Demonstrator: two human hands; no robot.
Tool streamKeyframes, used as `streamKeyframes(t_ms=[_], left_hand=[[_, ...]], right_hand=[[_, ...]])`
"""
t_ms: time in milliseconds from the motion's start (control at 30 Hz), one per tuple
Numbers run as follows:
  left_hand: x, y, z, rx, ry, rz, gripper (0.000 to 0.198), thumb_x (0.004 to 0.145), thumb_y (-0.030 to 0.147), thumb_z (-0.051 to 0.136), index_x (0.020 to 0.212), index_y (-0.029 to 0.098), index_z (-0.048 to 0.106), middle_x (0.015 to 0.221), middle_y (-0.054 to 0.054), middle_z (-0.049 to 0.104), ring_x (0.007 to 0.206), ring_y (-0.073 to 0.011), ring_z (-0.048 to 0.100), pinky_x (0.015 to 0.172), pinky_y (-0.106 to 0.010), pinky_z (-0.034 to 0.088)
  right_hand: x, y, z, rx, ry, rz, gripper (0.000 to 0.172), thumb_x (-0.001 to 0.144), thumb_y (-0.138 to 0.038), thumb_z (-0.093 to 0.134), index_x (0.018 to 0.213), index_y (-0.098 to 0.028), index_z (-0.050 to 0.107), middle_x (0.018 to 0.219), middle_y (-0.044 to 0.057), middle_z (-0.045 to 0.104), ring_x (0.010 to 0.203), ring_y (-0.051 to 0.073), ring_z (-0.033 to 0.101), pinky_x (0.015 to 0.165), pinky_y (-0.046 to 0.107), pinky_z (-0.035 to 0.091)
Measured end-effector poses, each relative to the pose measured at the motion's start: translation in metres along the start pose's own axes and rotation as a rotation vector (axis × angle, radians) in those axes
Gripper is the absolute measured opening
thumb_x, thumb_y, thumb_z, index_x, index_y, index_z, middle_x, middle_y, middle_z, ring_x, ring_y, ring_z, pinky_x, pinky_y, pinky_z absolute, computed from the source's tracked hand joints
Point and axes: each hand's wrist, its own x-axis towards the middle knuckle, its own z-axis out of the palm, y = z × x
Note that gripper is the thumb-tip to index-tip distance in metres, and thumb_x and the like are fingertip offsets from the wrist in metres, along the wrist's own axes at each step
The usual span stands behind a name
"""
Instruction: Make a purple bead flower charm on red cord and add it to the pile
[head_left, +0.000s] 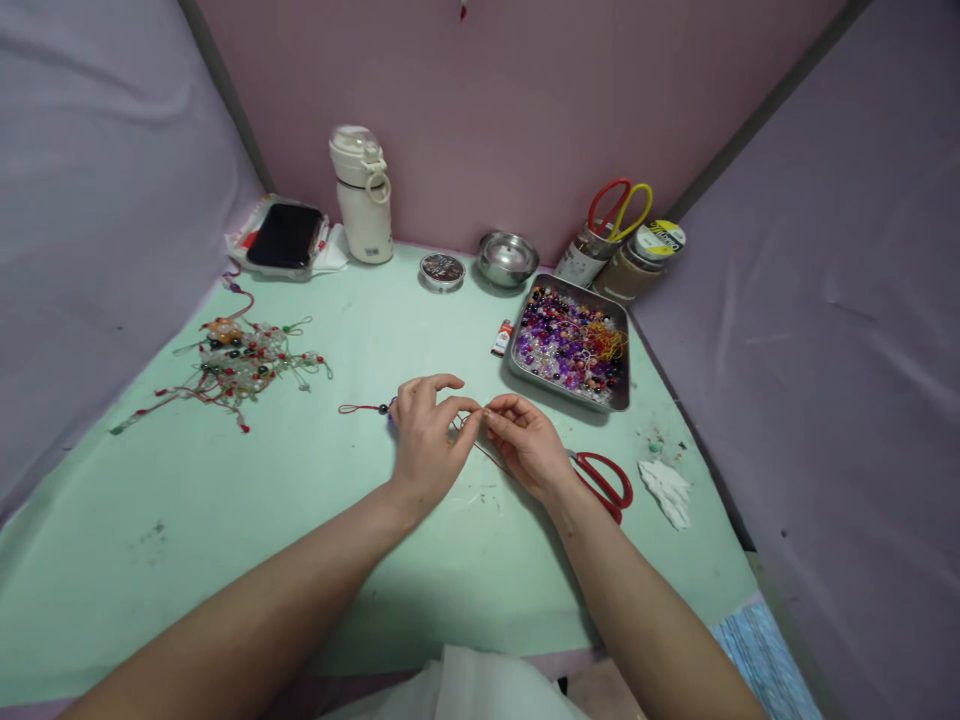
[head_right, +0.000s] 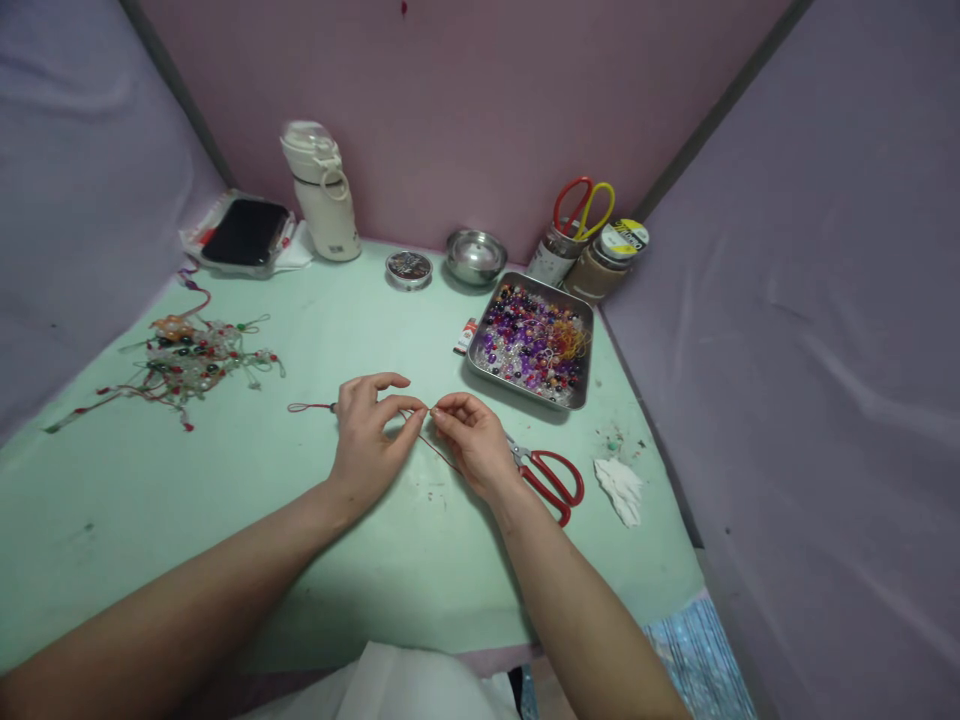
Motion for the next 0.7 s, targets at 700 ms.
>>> streamKeyframes(t_ms=[700], left_hand=[[0.0005, 0.0014, -0.001, 0.029, -0.035, -0.007, 0.009, 0.085, 0.023, 0.062, 0.079, 0.024, 0.07, 0.11, -0.006, 0.061, 0.107, -0.026, 0.045, 0.091, -0.044, 0.036]], right_hand=[[-0.0014, 0.0014, 0.0021, -0.073, 0.047, -0.052, 0.022, 0.061, -0.023, 0.082, 0.075, -0.02, 0.066, 0.071, -0.004, 0.06, 0.064, 0.009, 0.05, 0.064, 0.025, 0.04]])
